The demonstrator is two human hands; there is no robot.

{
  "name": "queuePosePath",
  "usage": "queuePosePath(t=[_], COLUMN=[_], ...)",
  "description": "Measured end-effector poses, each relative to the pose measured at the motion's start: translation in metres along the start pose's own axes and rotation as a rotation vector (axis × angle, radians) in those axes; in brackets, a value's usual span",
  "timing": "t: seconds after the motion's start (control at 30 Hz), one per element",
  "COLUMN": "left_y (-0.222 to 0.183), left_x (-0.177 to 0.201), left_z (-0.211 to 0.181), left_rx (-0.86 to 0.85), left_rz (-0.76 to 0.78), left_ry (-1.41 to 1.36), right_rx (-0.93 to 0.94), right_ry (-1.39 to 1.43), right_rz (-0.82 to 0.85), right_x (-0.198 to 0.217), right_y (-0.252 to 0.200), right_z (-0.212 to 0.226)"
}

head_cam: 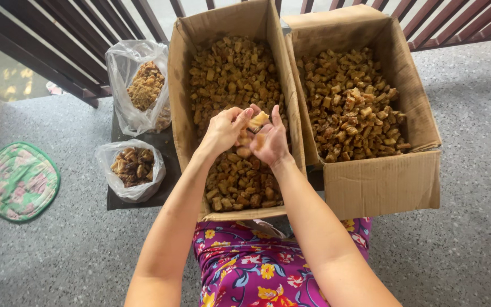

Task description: The person repeatedly scoops dried fruit pieces from a cardboard box with both hands, inspects them, and transfers them into a second cardboard box. The process continues throughout the clip with no visible change in the overall quantity or arrangement of the fruit.

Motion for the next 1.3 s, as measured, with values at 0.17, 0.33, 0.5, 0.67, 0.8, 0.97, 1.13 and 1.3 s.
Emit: queuePosePath(t=[0.17, 0.33, 0.5, 0.67, 0.8, 0.97, 1.13, 1.3], left_y=[0.019, 0.034, 0.042, 0.035, 0.028, 0.018, 0.026, 0.04], left_x=[0.0, -0.006, -0.024, -0.029, -0.03, -0.053, -0.044, -0.031], left_z=[0.002, 0.025, 0.035, 0.059, 0.053, 0.044, 0.055, 0.077], left_rx=[-0.097, -0.315, -0.54, -0.369, -0.65, -0.711, -0.59, -0.227], left_rz=[-0.078, -0.004, -0.081, -0.218, -0.43, -0.501, -0.444, -0.202], left_ry=[-0.189, -0.426, -0.437, -0.632, -0.003, 0.45, 0.221, -0.182], right_rx=[0.038, 0.021, 0.01, 0.008, -0.024, -0.034, -0.079, -0.055], right_ry=[0.114, 0.129, 0.158, 0.169, 0.074, 0.027, -0.063, -0.082], right_rz=[0.023, -0.001, 0.076, 0.181, 0.058, 0.044, -0.047, -0.059], right_x=[0.002, 0.002, 0.009, 0.013, 0.012, 0.002, 0.011, 0.034], right_y=[0.002, 0.007, 0.009, 0.012, 0.011, 0.005, 0.008, 0.015], right_z=[-0.001, 0.0, -0.002, -0.006, -0.01, -0.007, -0.01, -0.013])
Point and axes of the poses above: each hand's wrist, its own y-axis towards the middle knuckle, its own x-axis out of the back of the hand, z = x × y, the point moved 3 cm from there along y, towards the middle knuckle, and after that the axes turned 6 degrees about z, right-handed, at the moved point
